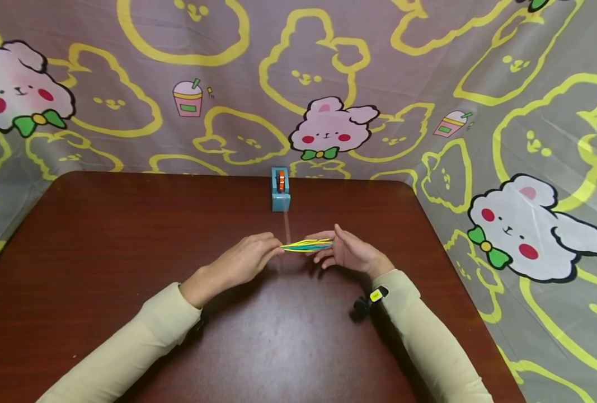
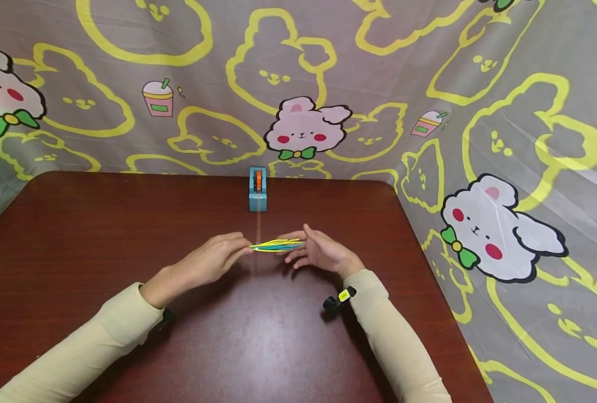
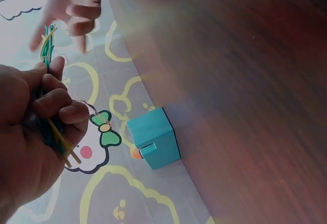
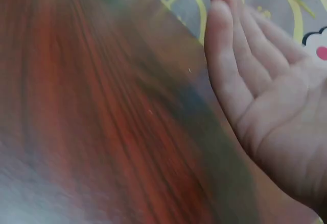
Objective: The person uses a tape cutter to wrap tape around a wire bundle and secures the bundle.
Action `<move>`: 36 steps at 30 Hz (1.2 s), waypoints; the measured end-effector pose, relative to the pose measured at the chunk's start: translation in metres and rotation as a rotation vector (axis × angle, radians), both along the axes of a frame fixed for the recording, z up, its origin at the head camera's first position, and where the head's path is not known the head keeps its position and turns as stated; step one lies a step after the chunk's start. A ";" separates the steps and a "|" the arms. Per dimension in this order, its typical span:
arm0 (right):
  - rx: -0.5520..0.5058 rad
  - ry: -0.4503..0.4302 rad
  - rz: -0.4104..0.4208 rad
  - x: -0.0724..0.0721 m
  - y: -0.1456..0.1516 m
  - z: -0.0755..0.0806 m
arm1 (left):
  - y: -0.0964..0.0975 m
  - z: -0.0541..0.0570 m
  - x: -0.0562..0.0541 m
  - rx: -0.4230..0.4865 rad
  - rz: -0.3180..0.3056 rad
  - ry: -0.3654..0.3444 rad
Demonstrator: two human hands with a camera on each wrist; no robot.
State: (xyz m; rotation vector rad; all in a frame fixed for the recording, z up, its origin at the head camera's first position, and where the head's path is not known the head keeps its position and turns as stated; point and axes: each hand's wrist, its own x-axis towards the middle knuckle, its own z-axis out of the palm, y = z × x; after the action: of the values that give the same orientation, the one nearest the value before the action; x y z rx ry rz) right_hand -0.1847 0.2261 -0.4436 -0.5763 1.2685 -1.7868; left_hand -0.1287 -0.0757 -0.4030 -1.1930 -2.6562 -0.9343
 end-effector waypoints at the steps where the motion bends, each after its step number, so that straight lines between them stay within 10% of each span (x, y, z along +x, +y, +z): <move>1: 0.041 -0.033 -0.027 -0.003 0.000 0.001 | 0.000 0.000 0.000 0.001 -0.001 0.002; 9: 0.245 -0.253 -0.080 -0.015 -0.018 0.011 | 0.000 -0.001 -0.003 0.010 -0.020 0.031; 27: 0.257 -0.141 0.029 -0.015 -0.032 0.018 | -0.002 -0.003 -0.005 -0.002 -0.023 0.036; 36: 0.323 -0.071 -0.046 -0.009 -0.033 0.027 | -0.004 -0.003 -0.003 -0.034 0.017 0.089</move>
State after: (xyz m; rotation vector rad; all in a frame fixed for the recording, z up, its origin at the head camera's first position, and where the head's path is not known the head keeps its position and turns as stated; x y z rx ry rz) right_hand -0.1935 0.1934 -0.4167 -0.3011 1.4916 -1.5796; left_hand -0.1317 -0.0800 -0.4063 -1.1885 -2.6186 -0.8162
